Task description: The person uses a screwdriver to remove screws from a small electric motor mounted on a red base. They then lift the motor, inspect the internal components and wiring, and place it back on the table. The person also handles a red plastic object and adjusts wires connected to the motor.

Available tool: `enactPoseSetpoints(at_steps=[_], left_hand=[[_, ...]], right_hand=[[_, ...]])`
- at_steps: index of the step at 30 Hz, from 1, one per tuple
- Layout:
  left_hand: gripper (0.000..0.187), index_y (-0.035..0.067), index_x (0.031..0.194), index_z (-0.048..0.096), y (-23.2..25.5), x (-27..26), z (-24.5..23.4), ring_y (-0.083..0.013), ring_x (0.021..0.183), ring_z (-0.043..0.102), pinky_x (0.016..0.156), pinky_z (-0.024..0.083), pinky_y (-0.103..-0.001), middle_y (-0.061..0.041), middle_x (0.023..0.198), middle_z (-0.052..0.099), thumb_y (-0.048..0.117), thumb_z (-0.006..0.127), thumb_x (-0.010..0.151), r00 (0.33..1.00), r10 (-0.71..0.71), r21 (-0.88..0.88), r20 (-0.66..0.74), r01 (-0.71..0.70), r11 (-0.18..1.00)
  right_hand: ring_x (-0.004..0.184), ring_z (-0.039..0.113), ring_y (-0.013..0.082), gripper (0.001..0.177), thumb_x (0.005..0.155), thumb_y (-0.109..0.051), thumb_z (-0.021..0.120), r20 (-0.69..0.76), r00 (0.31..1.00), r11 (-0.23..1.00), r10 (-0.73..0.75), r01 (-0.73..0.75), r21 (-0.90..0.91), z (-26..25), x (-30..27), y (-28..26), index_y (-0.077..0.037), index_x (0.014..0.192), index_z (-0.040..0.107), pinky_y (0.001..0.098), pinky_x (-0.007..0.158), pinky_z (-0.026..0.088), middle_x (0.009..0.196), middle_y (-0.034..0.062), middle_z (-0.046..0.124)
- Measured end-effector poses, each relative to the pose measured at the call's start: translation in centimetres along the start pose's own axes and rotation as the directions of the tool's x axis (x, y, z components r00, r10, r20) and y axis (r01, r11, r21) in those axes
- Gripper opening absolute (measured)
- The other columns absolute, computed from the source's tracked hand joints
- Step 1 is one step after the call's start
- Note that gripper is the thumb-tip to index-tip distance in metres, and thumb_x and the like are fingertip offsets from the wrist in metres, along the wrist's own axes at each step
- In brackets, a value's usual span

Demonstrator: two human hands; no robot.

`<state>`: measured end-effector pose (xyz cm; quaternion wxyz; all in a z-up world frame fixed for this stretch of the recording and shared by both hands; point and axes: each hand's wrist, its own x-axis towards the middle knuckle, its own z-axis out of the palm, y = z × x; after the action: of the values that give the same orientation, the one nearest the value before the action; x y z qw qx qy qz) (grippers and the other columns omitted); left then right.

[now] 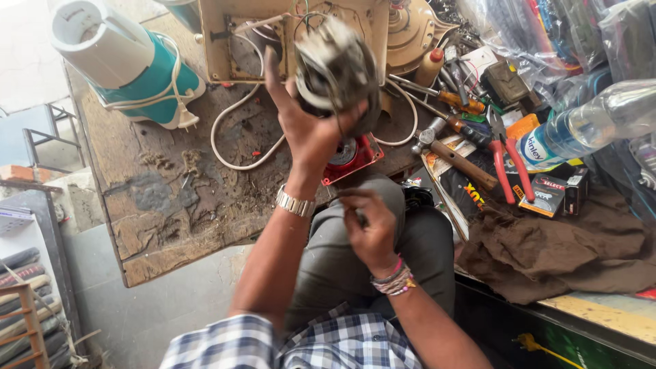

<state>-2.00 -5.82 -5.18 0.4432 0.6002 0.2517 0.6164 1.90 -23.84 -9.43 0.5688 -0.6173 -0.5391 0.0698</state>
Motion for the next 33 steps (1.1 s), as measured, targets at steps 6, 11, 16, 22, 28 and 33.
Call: enactPoseSetpoints(at_steps=[6, 11, 16, 22, 28, 33], left_hand=[[0.108, 0.004, 0.163, 0.029, 2.1, 1.8, 2.3, -0.0301, 0.128, 0.059, 0.11, 0.054, -0.043, -0.017, 0.143, 0.052, 0.022, 0.088, 0.076, 0.949, -0.291, -0.667, -0.119, 0.14, 0.732], [0.096, 0.004, 0.153, 0.036, -0.4, -2.1, 2.2, -0.029, 0.122, 0.058, 0.107, 0.053, -0.043, -0.015, 0.131, 0.055, 0.025, 0.088, 0.076, 0.937, -0.35, -0.757, -0.011, 0.221, 0.615], [0.101, 0.004, 0.154, 0.034, -2.2, -2.5, 3.1, -0.0255, 0.122, 0.058, 0.107, 0.049, -0.04, -0.012, 0.132, 0.056, 0.032, 0.089, 0.073, 0.953, -0.303, -0.722, 0.009, 0.216, 0.657], [0.103, 0.0, 0.155, 0.035, -2.2, -2.6, 2.3, -0.0247, 0.128, 0.057, 0.114, 0.046, -0.038, -0.012, 0.137, 0.058, 0.041, 0.087, 0.076, 0.97, -0.23, -0.656, 0.084, 0.228, 0.719], [0.119, 0.004, 0.161, 0.025, -1.3, -1.8, 1.7, -0.0262, 0.133, 0.055, 0.119, 0.044, -0.041, -0.014, 0.142, 0.054, 0.042, 0.091, 0.069, 0.962, -0.262, -0.684, 0.081, 0.245, 0.687], [0.134, 0.009, 0.167, 0.014, -0.5, -1.4, 1.0, -0.031, 0.139, 0.053, 0.122, 0.042, -0.044, -0.016, 0.149, 0.05, 0.042, 0.093, 0.063, 0.955, -0.279, -0.68, 0.103, 0.272, 0.681]], right_hand=[[0.104, 0.065, 0.0178, 0.019, 0.102, -0.011, 0.065, -0.386, 0.902, 0.977, 0.196, -0.144, 0.158, -4.0, 4.7, 2.6, 0.0, 0.118, 0.064, 0.0353, 0.096, 0.053, 0.114, 0.0068, 0.068], [0.106, 0.066, 0.0161, 0.035, 0.1, -0.029, 0.065, 0.09, 0.859, 0.6, 0.504, -0.423, 0.679, -6.4, 9.5, 4.2, -0.003, 0.125, 0.065, 0.0345, 0.093, 0.053, 0.117, 0.0058, 0.07], [0.11, 0.065, 0.0174, 0.042, 0.093, -0.029, 0.07, 0.382, 0.793, 0.363, 0.474, -0.571, 0.736, -4.5, 8.9, 5.5, -0.006, 0.128, 0.065, 0.0383, 0.095, 0.052, 0.119, 0.0026, 0.069], [0.124, 0.058, 0.0215, 0.046, 0.107, -0.034, 0.07, 0.034, 0.837, 0.455, 0.545, -0.33, 0.827, -1.8, 6.3, 9.9, 0.002, 0.13, 0.058, 0.0404, 0.112, 0.045, 0.126, 0.0086, 0.064], [0.127, 0.056, 0.0209, 0.057, 0.095, -0.027, 0.068, 0.02, 0.952, 0.693, 0.304, -0.236, 0.681, -1.9, 8.0, 6.4, 0.0, 0.142, 0.051, 0.0375, 0.111, 0.045, 0.132, 0.0079, 0.06], [0.123, 0.06, 0.0228, 0.053, 0.102, -0.037, 0.065, 0.022, 0.891, 0.573, 0.453, -0.31, 0.759, -2.0, 8.7, 6.4, 0.002, 0.136, 0.052, 0.0393, 0.11, 0.048, 0.13, 0.0112, 0.062]])
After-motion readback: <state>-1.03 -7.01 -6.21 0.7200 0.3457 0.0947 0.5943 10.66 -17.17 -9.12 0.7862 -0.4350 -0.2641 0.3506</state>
